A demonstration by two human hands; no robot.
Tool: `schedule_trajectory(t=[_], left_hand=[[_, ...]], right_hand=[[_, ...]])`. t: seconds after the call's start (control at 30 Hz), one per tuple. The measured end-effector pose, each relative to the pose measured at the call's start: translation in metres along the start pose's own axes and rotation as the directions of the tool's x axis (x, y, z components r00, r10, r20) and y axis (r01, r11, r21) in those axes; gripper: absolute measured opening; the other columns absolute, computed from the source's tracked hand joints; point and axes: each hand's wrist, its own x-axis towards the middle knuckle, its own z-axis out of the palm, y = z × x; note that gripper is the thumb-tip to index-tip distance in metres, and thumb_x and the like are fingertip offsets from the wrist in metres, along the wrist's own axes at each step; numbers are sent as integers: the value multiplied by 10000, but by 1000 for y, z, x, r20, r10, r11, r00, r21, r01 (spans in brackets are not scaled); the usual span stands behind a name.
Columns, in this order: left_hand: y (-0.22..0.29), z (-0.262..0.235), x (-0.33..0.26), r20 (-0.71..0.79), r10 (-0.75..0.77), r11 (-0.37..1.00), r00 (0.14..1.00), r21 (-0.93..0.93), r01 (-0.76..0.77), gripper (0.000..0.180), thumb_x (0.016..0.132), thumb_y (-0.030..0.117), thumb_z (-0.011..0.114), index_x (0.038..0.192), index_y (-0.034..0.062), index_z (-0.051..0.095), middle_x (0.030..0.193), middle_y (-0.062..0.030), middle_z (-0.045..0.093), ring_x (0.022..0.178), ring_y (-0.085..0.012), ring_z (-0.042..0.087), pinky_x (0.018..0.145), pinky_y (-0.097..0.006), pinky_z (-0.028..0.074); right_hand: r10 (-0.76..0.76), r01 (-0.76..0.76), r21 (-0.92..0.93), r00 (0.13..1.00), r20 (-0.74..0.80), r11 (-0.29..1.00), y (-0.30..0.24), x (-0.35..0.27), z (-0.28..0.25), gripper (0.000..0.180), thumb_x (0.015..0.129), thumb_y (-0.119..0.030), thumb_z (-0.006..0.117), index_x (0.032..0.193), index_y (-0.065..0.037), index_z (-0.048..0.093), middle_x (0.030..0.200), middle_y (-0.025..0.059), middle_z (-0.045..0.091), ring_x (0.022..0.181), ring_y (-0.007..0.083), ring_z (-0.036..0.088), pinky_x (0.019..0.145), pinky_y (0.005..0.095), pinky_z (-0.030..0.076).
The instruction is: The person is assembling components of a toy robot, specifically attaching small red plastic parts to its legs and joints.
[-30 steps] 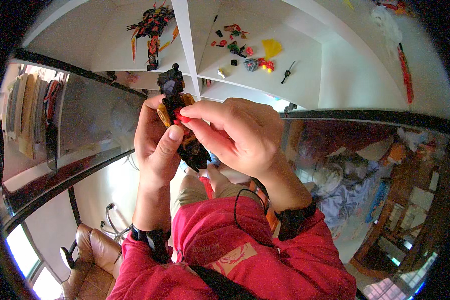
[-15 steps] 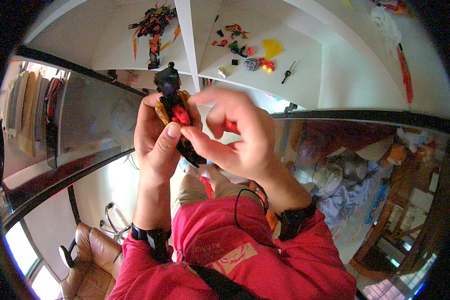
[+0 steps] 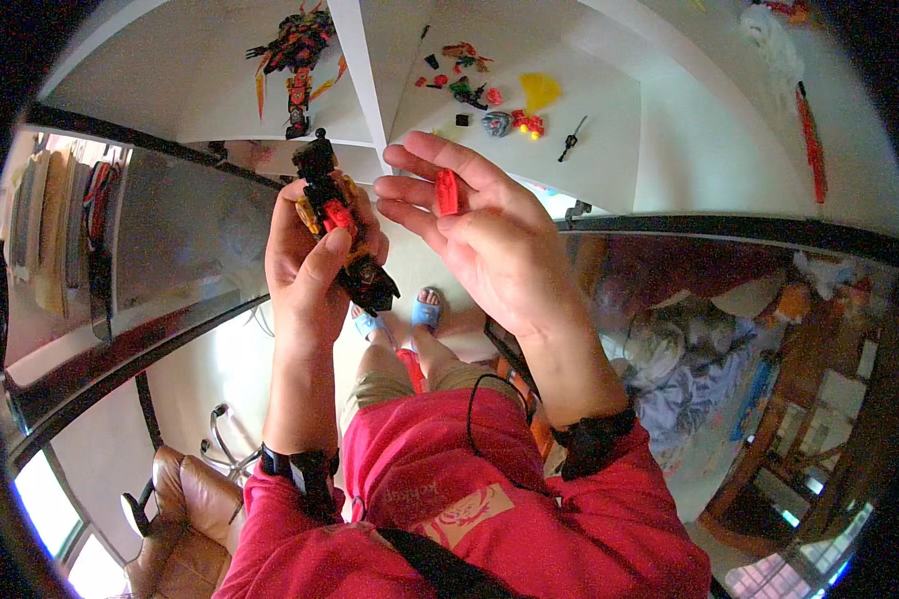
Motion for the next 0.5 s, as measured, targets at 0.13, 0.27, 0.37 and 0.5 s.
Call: schedule_trajectory(t=[0.13,0.27,0.37,0.5], left_hand=[[1,-1,2,12,-24,999,1000,-23,24,371,758,74,565,1061,18,358,847,-84,499,683,-120,497,618,-242,425],[3,1,3,15,-19,1000,1000,3,19,368,761,86,571,1053,13,361,837,-74,495,676,-113,494,611,-231,422],[3,2,4,-9,-21,999,1000,25,22,361,762,84,568,1046,7,360,831,-70,490,665,-111,491,600,-227,419],[4,3,6,6,-17,1000,1000,3,17,355,762,84,568,1037,2,359,824,-71,486,651,-110,487,587,-229,418]], right_hand=[[18,-17,-40,999,38,999,-3,1,2,545,666,90,335,1209,59,295,1183,164,395,1113,257,395,976,387,277],[29,-24,-48,996,88,999,-6,2,4,586,658,91,342,1237,49,260,1216,158,363,1142,264,365,992,385,250],[24,-21,-29,993,119,999,-8,2,4,575,684,74,363,1246,44,247,1238,162,338,1157,265,346,997,383,235],[29,-23,-41,989,148,999,-11,3,5,538,760,24,365,1257,74,166,1273,225,267,1198,283,281,986,358,258]])
